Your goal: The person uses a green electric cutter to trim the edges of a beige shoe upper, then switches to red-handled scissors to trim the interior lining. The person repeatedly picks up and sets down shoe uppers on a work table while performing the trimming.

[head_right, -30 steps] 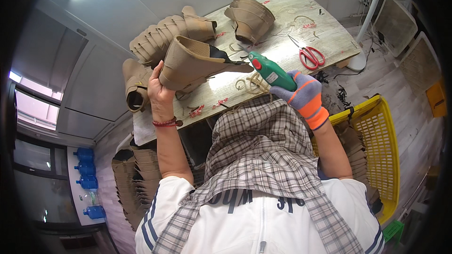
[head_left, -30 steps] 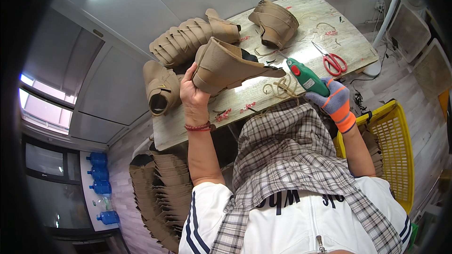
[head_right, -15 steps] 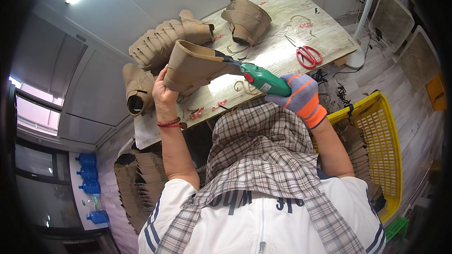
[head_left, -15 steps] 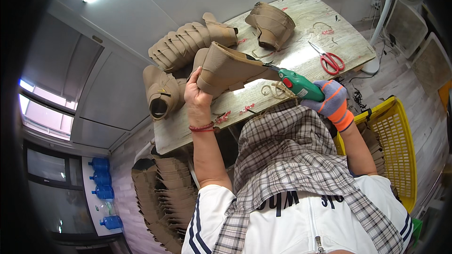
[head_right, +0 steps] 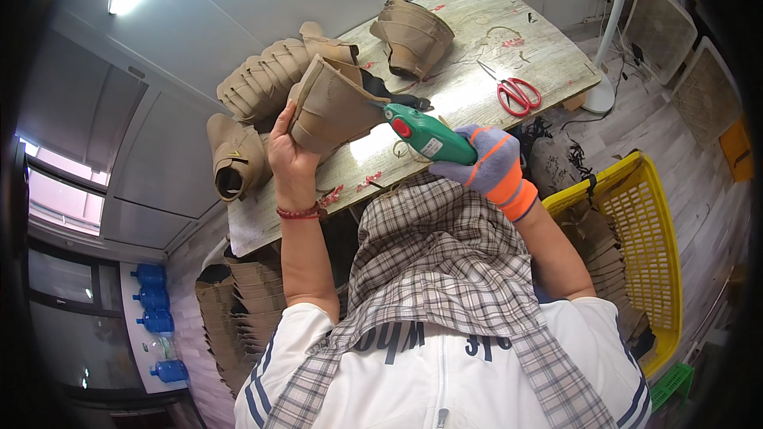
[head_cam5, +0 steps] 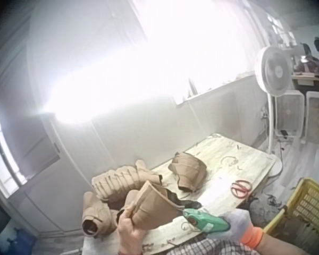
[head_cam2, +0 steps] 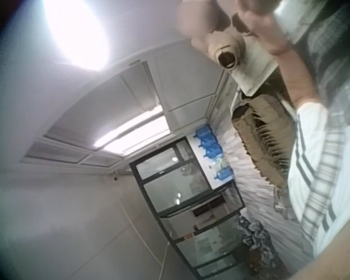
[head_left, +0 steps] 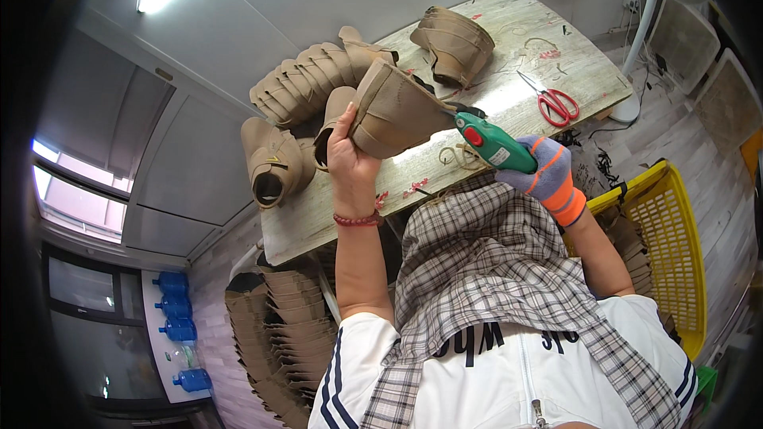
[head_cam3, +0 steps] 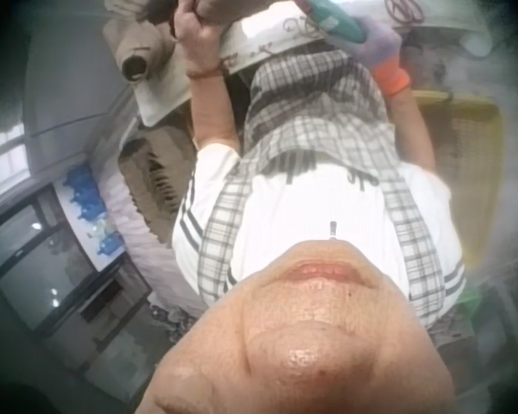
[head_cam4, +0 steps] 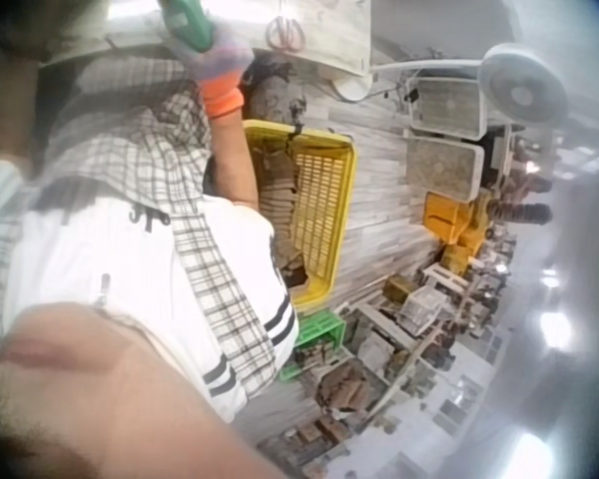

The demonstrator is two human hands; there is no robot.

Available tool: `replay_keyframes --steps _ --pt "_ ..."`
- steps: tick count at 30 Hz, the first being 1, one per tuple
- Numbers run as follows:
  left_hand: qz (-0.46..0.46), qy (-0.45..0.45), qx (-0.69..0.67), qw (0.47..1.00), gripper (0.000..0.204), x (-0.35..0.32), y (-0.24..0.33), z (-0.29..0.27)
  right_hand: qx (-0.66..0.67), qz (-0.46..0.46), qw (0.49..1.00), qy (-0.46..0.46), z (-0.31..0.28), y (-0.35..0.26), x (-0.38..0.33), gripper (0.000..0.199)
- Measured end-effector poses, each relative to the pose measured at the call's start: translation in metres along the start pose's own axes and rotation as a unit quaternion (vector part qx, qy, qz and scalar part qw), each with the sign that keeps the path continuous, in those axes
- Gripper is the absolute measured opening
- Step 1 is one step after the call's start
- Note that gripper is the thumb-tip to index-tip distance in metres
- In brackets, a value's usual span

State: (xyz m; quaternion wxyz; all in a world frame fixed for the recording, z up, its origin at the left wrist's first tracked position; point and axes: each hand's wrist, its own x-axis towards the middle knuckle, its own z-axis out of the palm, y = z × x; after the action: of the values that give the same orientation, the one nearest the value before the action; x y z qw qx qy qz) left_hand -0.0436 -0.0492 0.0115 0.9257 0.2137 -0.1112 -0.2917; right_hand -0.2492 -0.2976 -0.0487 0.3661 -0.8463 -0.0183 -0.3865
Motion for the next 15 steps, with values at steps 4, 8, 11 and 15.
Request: replay_keyframes --steps 4,8,11,15 --pt "0.059 -0.055 0.071 0.994 0.032 -0.011 -0.010 0.017 0.096 0.104 0.990 -0.014 0.005 -0.004 -0.002 0.048" --pt "0.093 -0.079 0.174 0.977 0.030 -0.020 -0.019 0.032 0.188 0.171 0.967 -0.025 0.008 -0.007 -0.001 0.046" --pt "0.105 -0.095 0.259 0.955 0.031 -0.029 -0.025 0.034 0.272 0.217 0.936 -0.043 0.010 -0.012 0.001 0.043" --pt "0.151 -0.023 0.547 0.823 0.024 -0.051 -0.011 0.042 0.282 0.228 0.931 -0.040 0.007 -0.015 0.003 0.040"
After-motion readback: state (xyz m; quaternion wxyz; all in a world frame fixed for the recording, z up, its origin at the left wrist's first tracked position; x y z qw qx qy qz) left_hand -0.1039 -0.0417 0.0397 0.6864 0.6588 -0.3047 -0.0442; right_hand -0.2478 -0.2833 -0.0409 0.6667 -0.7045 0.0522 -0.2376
